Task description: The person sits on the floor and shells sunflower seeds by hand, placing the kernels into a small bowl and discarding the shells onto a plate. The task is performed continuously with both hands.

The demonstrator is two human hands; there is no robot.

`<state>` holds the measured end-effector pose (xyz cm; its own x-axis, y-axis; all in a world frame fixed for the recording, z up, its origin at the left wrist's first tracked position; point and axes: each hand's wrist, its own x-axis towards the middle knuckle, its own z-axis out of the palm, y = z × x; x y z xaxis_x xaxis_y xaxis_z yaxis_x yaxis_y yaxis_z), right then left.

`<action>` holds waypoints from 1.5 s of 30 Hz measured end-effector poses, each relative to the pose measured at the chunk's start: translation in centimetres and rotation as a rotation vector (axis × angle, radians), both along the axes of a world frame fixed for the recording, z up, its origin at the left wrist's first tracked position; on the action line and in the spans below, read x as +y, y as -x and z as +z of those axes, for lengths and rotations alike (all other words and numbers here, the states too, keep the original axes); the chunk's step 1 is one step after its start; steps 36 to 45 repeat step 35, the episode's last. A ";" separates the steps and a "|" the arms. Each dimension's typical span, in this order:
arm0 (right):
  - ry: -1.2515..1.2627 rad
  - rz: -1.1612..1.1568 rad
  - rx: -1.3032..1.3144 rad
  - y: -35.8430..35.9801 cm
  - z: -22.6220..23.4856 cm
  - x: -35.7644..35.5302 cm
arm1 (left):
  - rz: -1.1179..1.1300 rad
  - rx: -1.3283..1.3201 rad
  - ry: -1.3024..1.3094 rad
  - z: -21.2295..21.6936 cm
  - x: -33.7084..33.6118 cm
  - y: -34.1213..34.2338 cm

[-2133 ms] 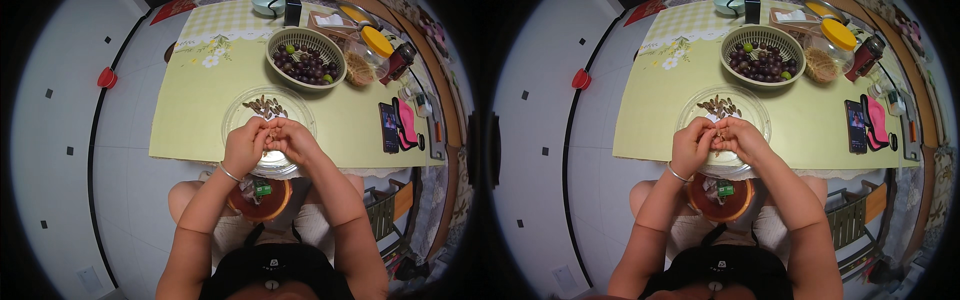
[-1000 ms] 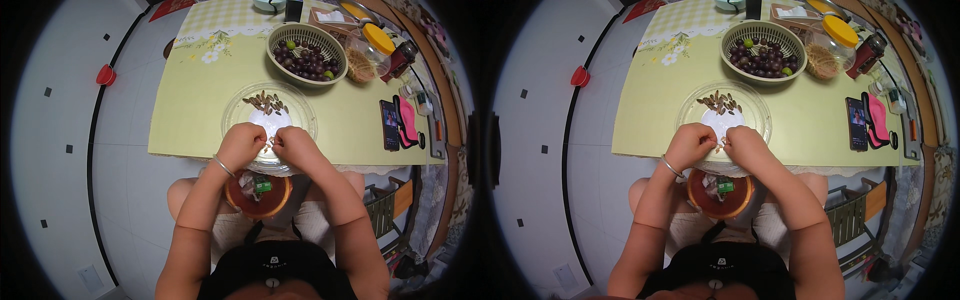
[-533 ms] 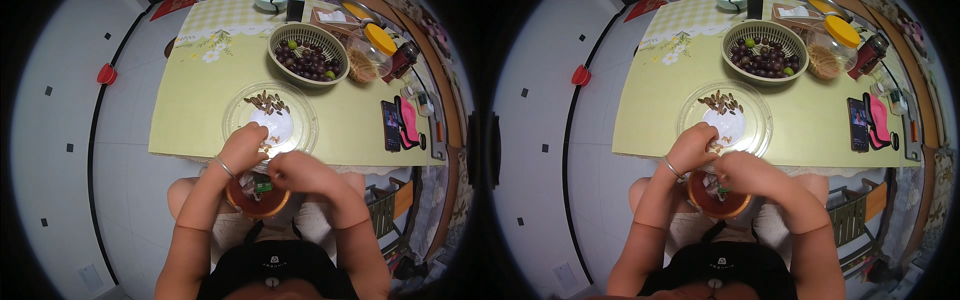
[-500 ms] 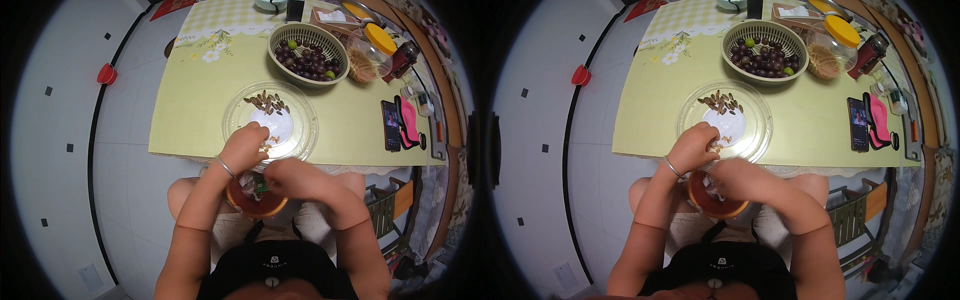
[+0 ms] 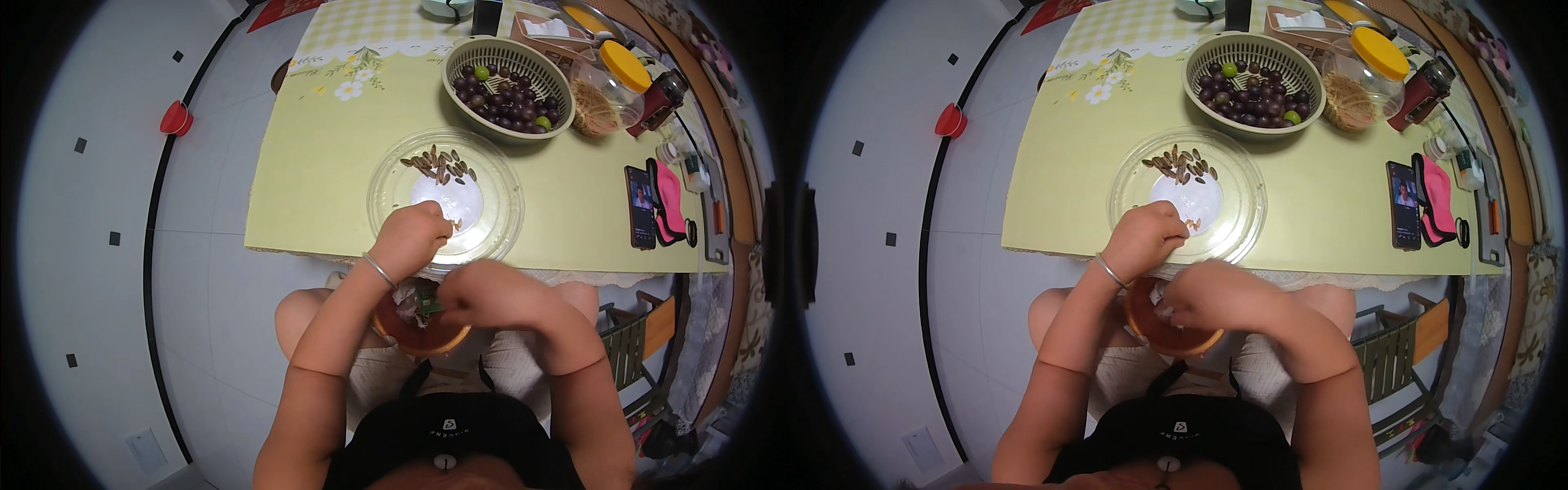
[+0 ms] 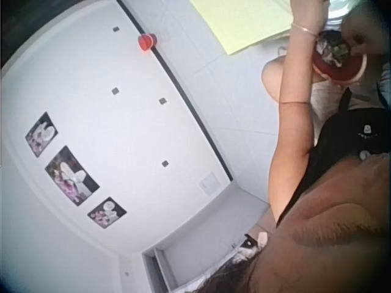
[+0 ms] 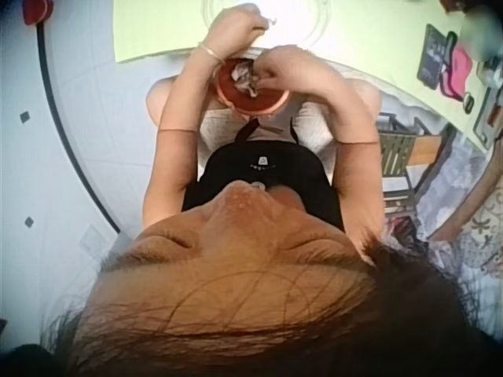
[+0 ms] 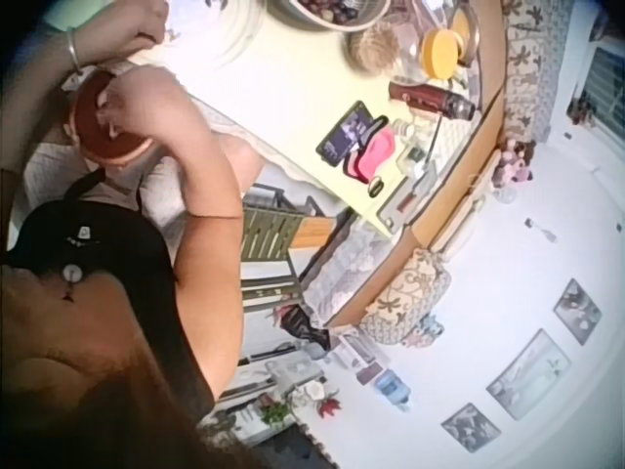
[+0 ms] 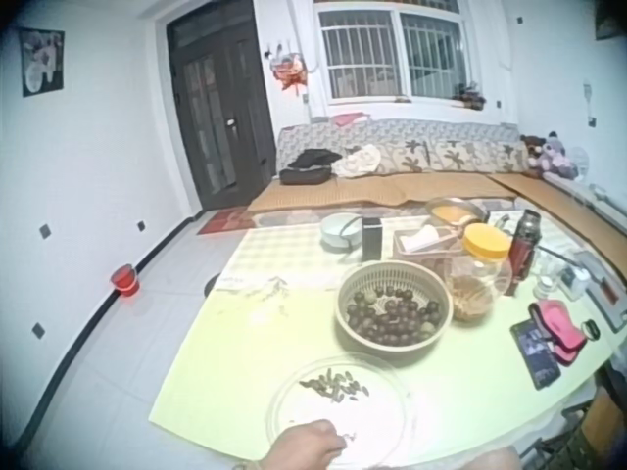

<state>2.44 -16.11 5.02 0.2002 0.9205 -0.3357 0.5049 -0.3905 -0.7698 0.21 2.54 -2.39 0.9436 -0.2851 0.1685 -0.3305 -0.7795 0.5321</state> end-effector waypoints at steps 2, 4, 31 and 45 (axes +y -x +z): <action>-0.067 -0.181 0.011 -1.8 -0.7 -0.9 | -0.009 -0.019 -0.047 -0.1 -0.1 -0.1; -0.188 -0.496 -0.074 -2.9 -2.5 -1.0 | -0.012 -0.043 -0.095 -0.2 -0.3 -0.1; -0.188 -0.612 -0.618 -3.1 -8.6 2.2 | 0.252 0.169 0.456 1.9 0.9 -0.8; -0.214 -0.664 -0.569 -3.6 -8.6 2.2 | 0.295 0.253 0.683 1.9 1.1 -0.8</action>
